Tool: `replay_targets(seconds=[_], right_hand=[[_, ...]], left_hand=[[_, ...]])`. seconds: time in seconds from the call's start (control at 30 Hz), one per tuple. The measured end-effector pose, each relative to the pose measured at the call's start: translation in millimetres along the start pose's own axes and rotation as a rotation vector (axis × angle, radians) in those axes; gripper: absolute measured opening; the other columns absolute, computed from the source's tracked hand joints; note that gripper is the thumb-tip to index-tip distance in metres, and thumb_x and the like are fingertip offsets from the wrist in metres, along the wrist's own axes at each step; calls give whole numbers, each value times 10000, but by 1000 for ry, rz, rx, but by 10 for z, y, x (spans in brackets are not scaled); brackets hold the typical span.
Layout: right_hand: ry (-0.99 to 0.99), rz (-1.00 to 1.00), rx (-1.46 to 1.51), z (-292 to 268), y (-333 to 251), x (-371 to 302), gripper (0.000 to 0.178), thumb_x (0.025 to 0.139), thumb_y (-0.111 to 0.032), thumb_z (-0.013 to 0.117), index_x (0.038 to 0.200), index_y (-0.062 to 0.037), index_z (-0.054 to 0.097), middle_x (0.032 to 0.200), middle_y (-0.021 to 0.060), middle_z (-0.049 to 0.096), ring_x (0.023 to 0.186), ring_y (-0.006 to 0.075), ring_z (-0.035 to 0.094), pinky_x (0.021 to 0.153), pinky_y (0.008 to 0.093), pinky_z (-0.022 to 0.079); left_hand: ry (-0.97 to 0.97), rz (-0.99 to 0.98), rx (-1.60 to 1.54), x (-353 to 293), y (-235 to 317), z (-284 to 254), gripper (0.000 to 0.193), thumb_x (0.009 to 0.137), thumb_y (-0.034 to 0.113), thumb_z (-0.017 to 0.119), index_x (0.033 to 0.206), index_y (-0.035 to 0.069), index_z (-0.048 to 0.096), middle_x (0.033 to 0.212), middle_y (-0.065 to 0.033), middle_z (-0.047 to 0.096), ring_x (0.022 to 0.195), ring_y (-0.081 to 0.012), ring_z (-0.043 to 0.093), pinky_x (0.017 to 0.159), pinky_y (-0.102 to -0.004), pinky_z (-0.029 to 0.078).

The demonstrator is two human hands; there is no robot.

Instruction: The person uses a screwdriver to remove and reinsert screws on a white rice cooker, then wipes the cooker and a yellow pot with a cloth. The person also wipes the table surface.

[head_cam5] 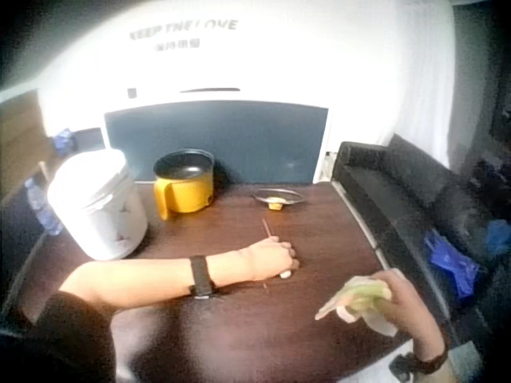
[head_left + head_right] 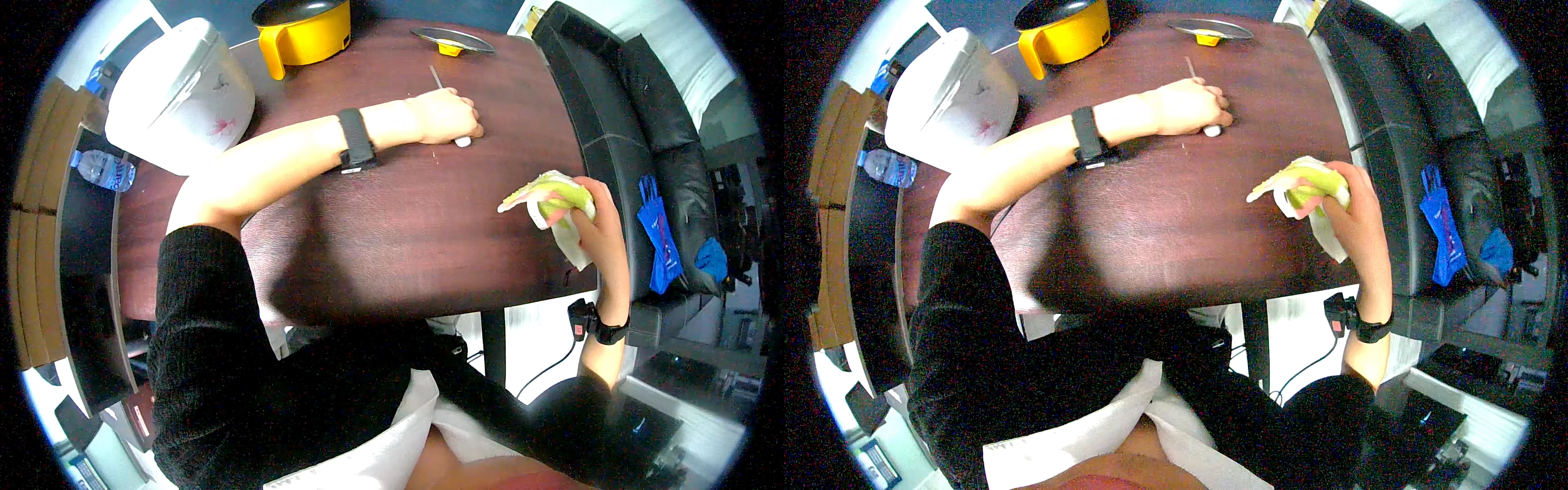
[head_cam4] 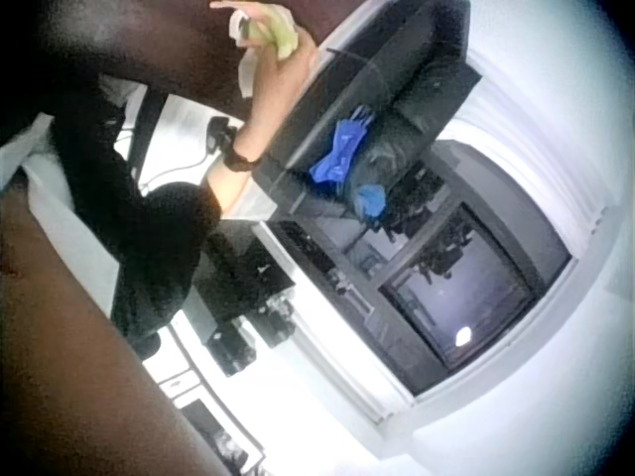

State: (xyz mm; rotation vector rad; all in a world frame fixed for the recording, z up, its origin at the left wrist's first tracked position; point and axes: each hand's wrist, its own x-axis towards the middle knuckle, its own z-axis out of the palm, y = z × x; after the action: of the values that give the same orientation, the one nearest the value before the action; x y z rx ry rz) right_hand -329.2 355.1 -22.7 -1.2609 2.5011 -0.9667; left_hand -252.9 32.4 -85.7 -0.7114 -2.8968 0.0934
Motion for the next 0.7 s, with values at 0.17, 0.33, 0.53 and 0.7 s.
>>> replay_targets(seconds=[0.17,0.33,0.53,0.7], right_hand=[[29,-97,-75,12,69,51,379,786,8,594,1163,-22,568,1112,162,578,1072,338,581,939,360,447],[59,-308,-90,230,-186,547,362,775,-9,627,1135,-33,586,1075,159,604,1063,358,580,924,371,457],[214,-955,-44,1050,-1229,1437,281,809,-39,590,1050,-158,671,1050,74,644,972,287,596,901,365,468],[-7,-1109,-112,1899,-1649,1466,307,811,-25,558,973,-228,720,1079,-15,659,913,256,580,804,351,498]], left_hand=[[-34,-92,-59,-515,172,-502,162,820,101,580,970,67,632,950,-118,637,970,-310,636,786,-418,536],[-36,-284,-72,-1545,479,-924,264,828,109,553,1057,26,653,1100,-164,648,1034,-326,635,876,-391,532],[-60,-405,-40,-2347,870,-1070,240,820,118,564,1015,31,674,1165,-130,649,1153,-292,597,944,-382,509],[-69,-447,-20,-2643,953,-1030,229,815,121,585,1013,62,684,1167,-103,650,1181,-266,584,958,-372,502]])
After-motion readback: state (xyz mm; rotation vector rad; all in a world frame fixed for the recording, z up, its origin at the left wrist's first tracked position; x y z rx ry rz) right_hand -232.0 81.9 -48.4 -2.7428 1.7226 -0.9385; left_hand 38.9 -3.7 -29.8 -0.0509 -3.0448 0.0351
